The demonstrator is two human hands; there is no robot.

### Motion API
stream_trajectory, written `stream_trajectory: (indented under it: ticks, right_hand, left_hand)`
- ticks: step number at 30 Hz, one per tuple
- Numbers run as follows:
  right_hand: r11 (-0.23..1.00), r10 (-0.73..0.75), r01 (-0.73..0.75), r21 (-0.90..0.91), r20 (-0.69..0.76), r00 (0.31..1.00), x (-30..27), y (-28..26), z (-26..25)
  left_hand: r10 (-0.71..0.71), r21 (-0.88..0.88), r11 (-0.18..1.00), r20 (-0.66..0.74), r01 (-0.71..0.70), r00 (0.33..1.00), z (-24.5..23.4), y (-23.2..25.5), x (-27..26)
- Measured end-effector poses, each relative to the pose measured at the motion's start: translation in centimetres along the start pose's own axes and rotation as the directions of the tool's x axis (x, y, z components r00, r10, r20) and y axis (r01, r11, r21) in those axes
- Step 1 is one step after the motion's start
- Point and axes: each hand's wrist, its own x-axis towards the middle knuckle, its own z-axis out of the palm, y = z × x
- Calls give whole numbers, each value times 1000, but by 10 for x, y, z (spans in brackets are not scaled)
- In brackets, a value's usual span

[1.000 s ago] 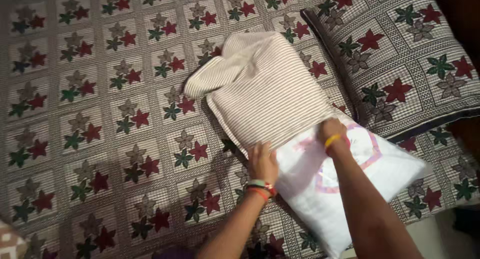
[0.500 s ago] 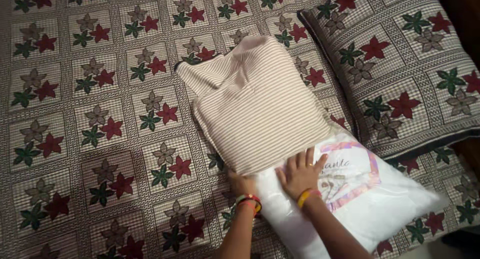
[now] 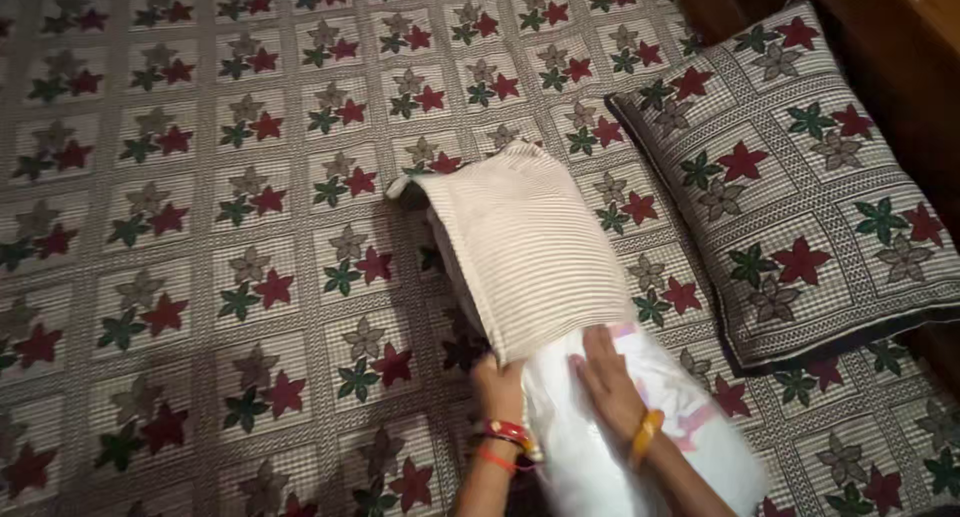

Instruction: The person picks up a striped pillowcase and a white pillow from a bed. They then proceed to insert the pillow into the pillowcase by hand, adjusting and smoothing the fabric until the pillow is fully enclosed.

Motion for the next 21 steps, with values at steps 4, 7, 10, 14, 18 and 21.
stream_trajectory:
  ticks: [4,7,10,14,18,21]
  right_hand:
    - [961,-58,87,262,-115,992,-13,-80,-7]
    - [974,65,-24,227,-174,983,18,-98,7]
    - [982,186,-174,78,-185,965,35,-100,26]
    - [993,106,-85,86,-275,956,25,-126,51]
    - [999,35,-22,40,-343,939,22,-146,51]
    - [991,127,-132,3,-302,945,10,-148,50]
  left_hand:
    - [134,390,908,75,-152,988,-32,97,-5]
    - [351,560,704,259,-436,900,-38,121,-25]
    - [543,613,513,310,-600,781,-49,87,-57]
    - [465,428,818,-98,-385,880,-99,13,-44]
    - [-34,553,833,16,19,999,-128,-35,-46]
    - [16,242,970,-162,23,987,-113,-31,-42]
